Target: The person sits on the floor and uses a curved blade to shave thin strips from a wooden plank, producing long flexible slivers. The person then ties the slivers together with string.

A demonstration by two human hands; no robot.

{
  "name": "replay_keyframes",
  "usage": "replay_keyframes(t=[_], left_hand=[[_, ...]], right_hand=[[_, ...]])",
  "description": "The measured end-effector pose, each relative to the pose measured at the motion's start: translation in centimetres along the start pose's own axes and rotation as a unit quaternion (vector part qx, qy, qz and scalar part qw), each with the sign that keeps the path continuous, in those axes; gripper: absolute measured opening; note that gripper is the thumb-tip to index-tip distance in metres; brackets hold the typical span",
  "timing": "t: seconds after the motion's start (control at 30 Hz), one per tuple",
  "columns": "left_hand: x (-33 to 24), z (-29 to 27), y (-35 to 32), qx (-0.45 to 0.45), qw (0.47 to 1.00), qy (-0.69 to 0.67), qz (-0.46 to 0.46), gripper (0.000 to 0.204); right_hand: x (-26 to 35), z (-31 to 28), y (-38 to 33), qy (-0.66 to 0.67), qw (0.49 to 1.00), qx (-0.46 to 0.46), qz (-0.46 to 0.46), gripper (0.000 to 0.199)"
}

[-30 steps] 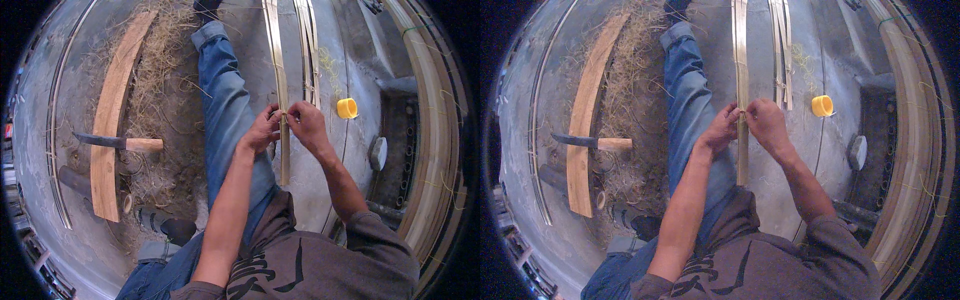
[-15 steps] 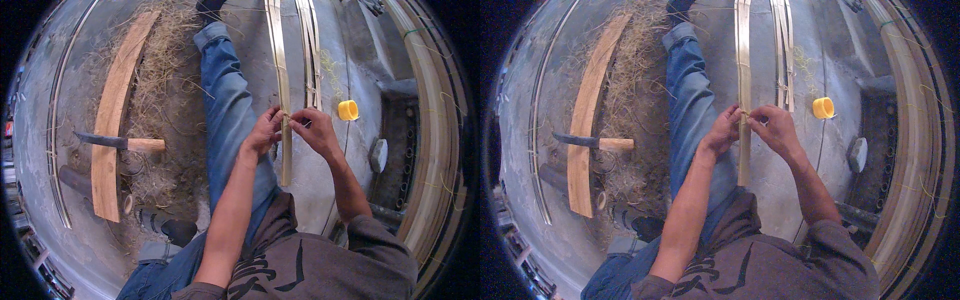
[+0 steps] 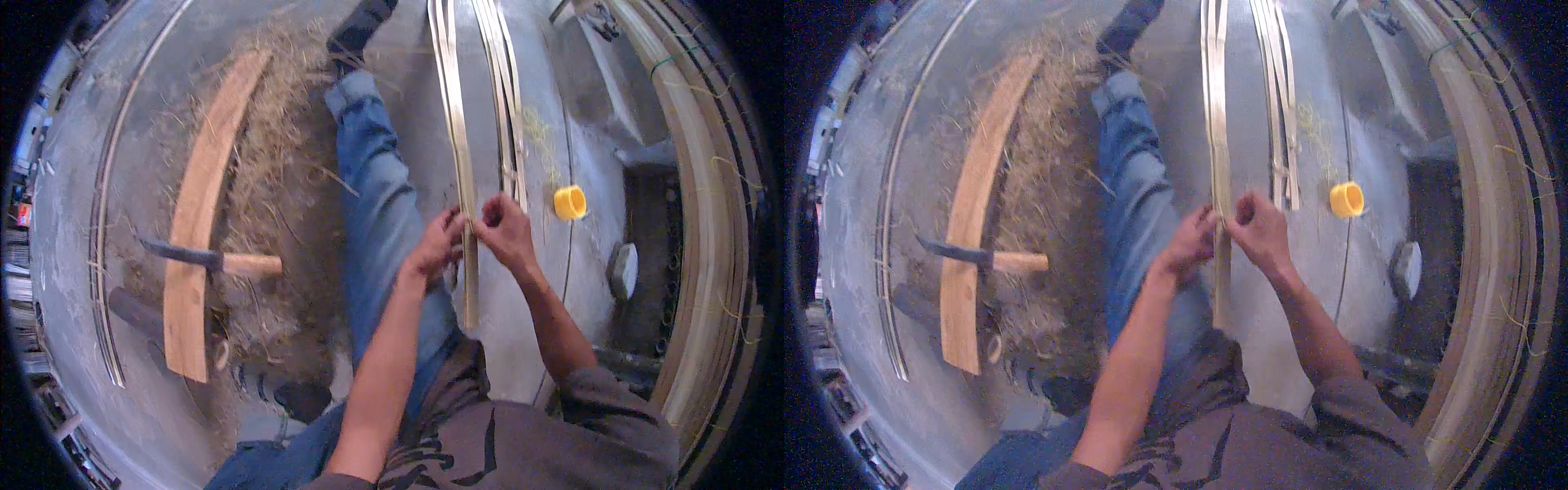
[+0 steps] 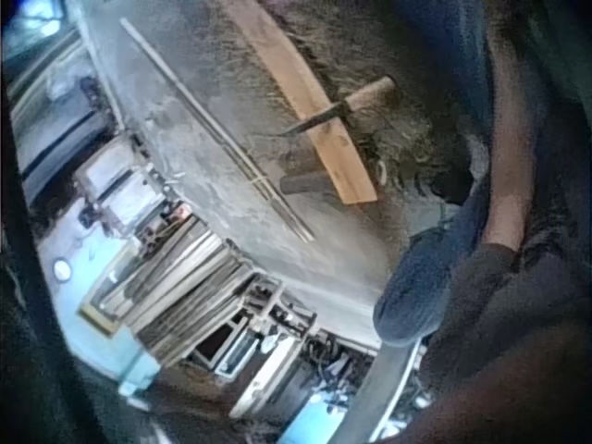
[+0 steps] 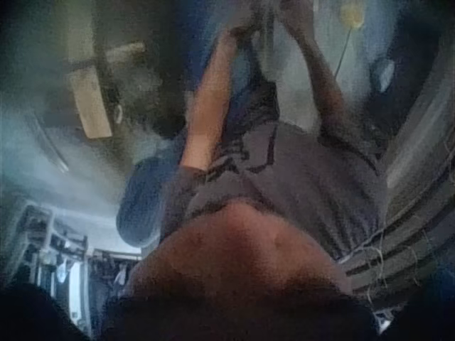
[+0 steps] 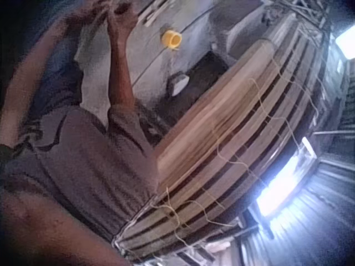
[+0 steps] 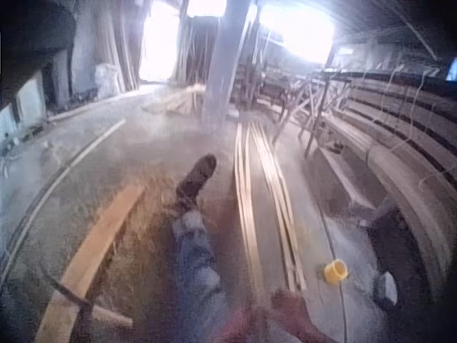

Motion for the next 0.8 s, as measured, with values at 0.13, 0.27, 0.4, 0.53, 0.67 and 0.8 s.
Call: replay_keyframes(t=[0.13, 0.27, 0.4, 0.53, 0.67, 0.8], left_hand=[[0.5, 1.1, -0.2, -0.022, 0.998, -0.054, 0.008, 0.033], [0.1, 0.3, 0.6, -0.002, 0.999, -0.034, 0.013, 0.029], [-0.2, 1.0, -0.2, -0.012, 0.998, -0.051, 0.02, 0.028], [-0.6, 1.2, -0.4, -0.011, 0.998, -0.059, 0.029, 0.026], [-1.3, 1.8, -0.9, -0.025, 0.998, -0.054, 0.024, 0.026], [-0.7, 0.7, 0.0, 0.022, 0.994, -0.081, 0.075, 0.031]], right_hand=[[-2.3, -0.2, -2.2, 0.173, 0.984, -0.036, -0.02, 0.024], [-5.6, -1.2, -3.2, 0.221, 0.969, -0.107, 0.019, 0.02], [-3.7, -1.6, -1.5, 0.127, 0.991, -0.027, -0.03, 0.018], [-1.3, -0.9, 1.1, 0.082, 0.99, 0.072, -0.09, 0.013], [0.5, 0.2, 2.8, 0.038, 0.974, 0.178, -0.136, 0.011], [2.6, 0.3, 2.8, -0.026, 0.954, 0.237, -0.18, 0.014]])
Point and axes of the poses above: each hand's wrist, its own y-axis towards the middle knuckle, its own z-axis out of the palm, x = y × z, the point moved 10 cm from there along y, towards the middle knuckle, and after that the axes turned 15 degrees about x, right-handed, at the moved point
